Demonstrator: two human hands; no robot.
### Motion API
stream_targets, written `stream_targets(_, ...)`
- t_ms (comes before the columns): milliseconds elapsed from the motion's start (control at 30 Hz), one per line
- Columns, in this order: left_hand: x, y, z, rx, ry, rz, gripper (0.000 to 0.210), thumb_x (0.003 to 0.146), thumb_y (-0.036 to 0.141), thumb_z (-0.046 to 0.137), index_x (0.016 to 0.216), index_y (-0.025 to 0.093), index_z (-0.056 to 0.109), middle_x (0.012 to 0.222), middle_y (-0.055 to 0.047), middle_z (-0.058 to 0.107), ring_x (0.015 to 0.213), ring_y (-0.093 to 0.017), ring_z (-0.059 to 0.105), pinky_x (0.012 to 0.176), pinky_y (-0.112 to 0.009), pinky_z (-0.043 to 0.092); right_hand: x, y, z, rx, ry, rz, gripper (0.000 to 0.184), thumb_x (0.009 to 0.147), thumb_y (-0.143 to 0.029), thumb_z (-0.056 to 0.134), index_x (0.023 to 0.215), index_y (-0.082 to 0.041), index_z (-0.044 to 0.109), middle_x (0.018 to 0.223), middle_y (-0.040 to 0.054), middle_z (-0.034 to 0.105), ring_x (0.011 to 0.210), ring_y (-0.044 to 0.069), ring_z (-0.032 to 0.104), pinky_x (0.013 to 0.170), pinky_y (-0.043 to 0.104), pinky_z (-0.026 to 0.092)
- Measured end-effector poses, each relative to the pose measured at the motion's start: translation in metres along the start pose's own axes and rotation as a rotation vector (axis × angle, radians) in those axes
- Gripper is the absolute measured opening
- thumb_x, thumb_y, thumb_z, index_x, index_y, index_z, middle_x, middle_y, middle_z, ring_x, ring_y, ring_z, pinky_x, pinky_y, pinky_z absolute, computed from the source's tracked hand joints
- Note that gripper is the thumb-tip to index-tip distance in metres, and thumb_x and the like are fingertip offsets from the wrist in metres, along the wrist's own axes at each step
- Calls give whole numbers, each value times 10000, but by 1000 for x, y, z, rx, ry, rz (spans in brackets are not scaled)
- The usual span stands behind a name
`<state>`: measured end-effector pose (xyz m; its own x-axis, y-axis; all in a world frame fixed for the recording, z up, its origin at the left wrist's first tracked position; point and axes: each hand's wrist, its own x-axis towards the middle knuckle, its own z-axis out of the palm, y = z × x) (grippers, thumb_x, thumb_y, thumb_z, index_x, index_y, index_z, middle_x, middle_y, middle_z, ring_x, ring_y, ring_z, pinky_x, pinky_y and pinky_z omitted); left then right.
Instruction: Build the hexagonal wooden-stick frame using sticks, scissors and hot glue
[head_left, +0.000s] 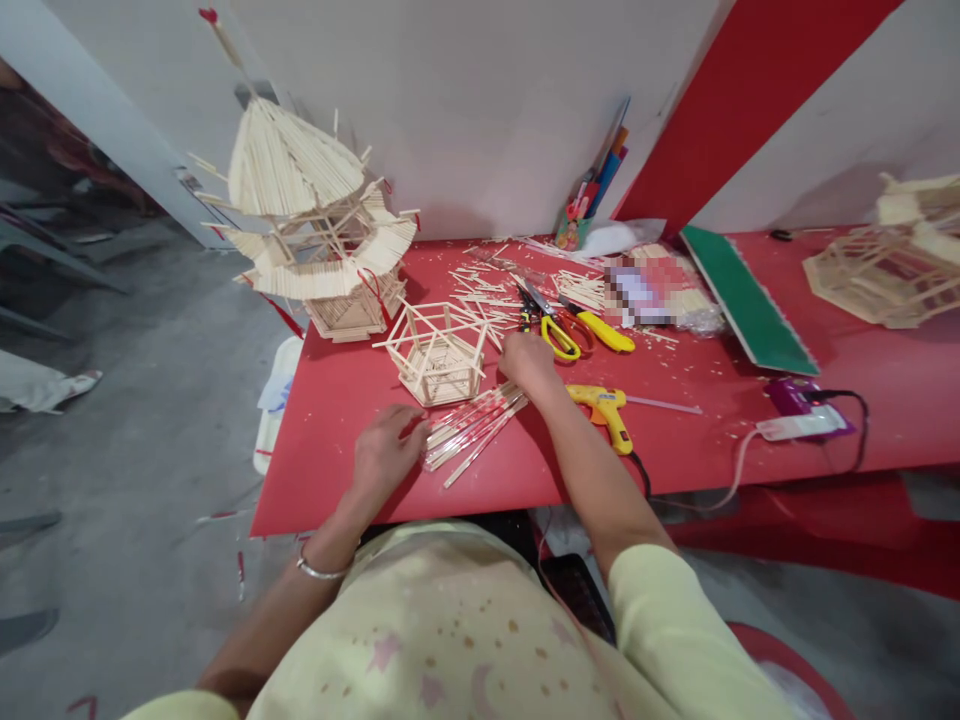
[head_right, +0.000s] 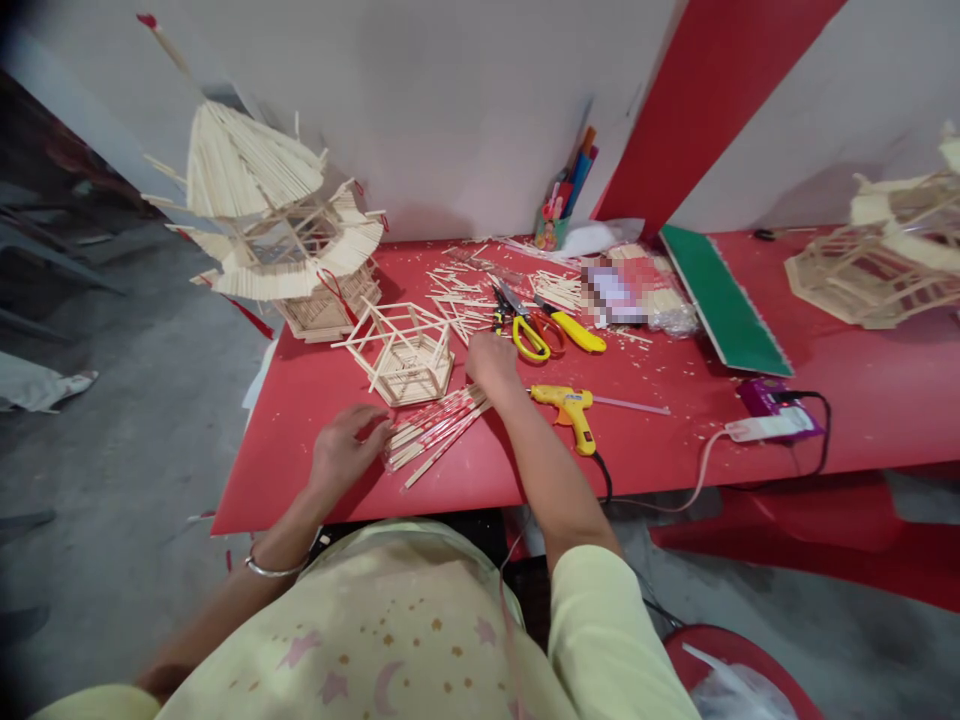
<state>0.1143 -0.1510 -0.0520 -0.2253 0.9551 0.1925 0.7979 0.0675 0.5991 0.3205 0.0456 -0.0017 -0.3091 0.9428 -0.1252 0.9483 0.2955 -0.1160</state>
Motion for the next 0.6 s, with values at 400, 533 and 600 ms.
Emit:
stream_targets(400,1,8,6,-65,-17,36,273,999,378,576,1087,218,779,1120,-70,790,892,-204,727,796,-310,541,-52,24,5,461,175,-74,228,904,-217,563,893,-197,789,837,52,775,789,198,678,727,269,420)
stream_targets(533,0,7,4,-78,6,0,279,988,377,599,1092,208,794,1063,-70,817,834,-207,734,747,-307,528,-96,36,13,683,147,-142,243,940,-301,551,909,-218,778,843,41,768,772,205,674,731,284,450)
stream_targets(600,0,7,5,-101,-3,-17,275,987,372,600,1074,211,805,1057,-69,823,856,-211,748,760,-304,529,-117,44,21,787,97,-128,242,941,-339,562,929,-220,773,844,34,761,761,200,664,731,288,467)
